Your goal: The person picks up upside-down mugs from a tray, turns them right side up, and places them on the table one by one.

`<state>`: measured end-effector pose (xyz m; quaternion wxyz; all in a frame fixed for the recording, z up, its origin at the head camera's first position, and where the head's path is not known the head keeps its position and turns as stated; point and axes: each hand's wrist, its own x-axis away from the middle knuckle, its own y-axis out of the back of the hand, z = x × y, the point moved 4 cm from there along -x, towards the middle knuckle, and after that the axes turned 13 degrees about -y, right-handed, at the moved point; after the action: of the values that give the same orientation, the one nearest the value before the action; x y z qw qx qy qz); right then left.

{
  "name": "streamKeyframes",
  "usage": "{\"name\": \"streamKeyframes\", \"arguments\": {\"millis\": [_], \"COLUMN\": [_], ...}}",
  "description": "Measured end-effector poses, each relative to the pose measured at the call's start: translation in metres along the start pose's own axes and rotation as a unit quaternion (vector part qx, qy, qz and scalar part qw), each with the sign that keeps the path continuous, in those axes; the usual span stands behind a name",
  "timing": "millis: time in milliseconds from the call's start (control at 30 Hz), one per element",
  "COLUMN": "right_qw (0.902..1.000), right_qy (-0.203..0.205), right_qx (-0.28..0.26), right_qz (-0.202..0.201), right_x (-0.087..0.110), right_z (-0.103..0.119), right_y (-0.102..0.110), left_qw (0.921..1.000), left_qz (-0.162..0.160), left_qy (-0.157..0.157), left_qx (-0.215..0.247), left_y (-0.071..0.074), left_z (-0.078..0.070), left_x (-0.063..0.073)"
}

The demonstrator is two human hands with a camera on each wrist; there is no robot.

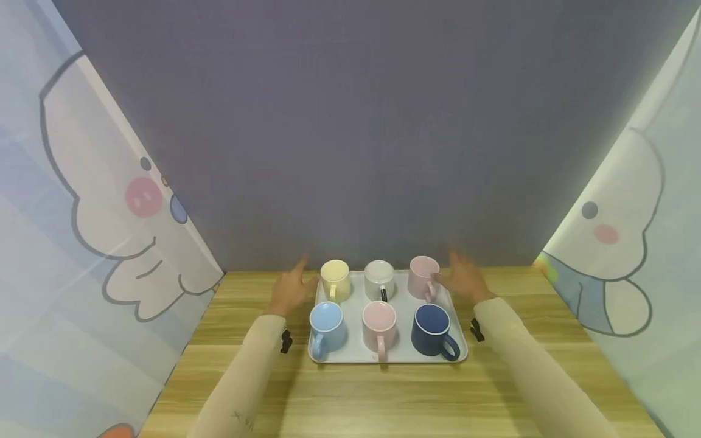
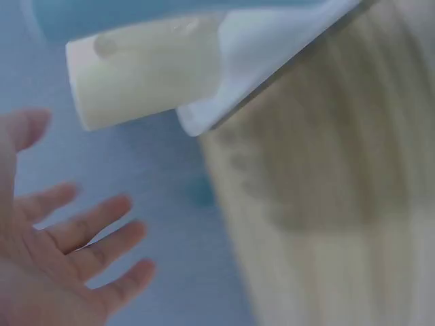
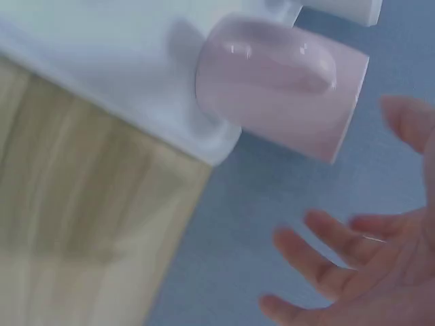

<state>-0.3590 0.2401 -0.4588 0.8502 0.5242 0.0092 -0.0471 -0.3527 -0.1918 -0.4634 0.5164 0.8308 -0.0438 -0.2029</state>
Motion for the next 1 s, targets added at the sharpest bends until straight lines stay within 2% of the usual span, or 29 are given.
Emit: {"name": "streamKeyframes", "arguments": {"millis": [100,233,400,567,733,800,1000], "right_qw": [0.9984,0.9925,0.9766,0.9611,0.9531,0.9511,0.9425], "right_qy": [-0.003,-0.026,-0.063,-0.064,-0.07,-0.078,-0.094], "right_qx": [-0.047,-0.095,-0.161,-0.209,-0.231,-0.237,-0.254], "right_qz": [0.033,0.072,0.128,0.169,0.182,0.183,0.196], "right_x": [0.003,0.005,0.007,0.01,0.013,0.013,0.013], "right_z": [-0.003,-0.009,-0.011,-0.007,-0.008,-0.009,-0.01], "right_y": [-0.01,-0.023,-0.038,-0.046,-0.052,-0.054,-0.055], "left_qw": [0.9981,0.9932,0.9832,0.9803,0.9607,0.9552,0.9567], "left_qz": [0.0,0.032,0.049,0.034,0.019,0.01,-0.002], "left_qy": [0.028,0.055,0.088,0.094,0.141,0.157,0.162], "left_qx": [0.056,0.097,0.152,0.17,0.238,0.251,0.242], "left_y": [-0.014,-0.039,-0.06,-0.063,-0.067,-0.07,-0.071], "left_z": [0.012,0.028,0.037,0.035,0.036,0.038,0.039], "left_x": [0.012,0.028,0.041,0.046,0.051,0.052,0.054]}}
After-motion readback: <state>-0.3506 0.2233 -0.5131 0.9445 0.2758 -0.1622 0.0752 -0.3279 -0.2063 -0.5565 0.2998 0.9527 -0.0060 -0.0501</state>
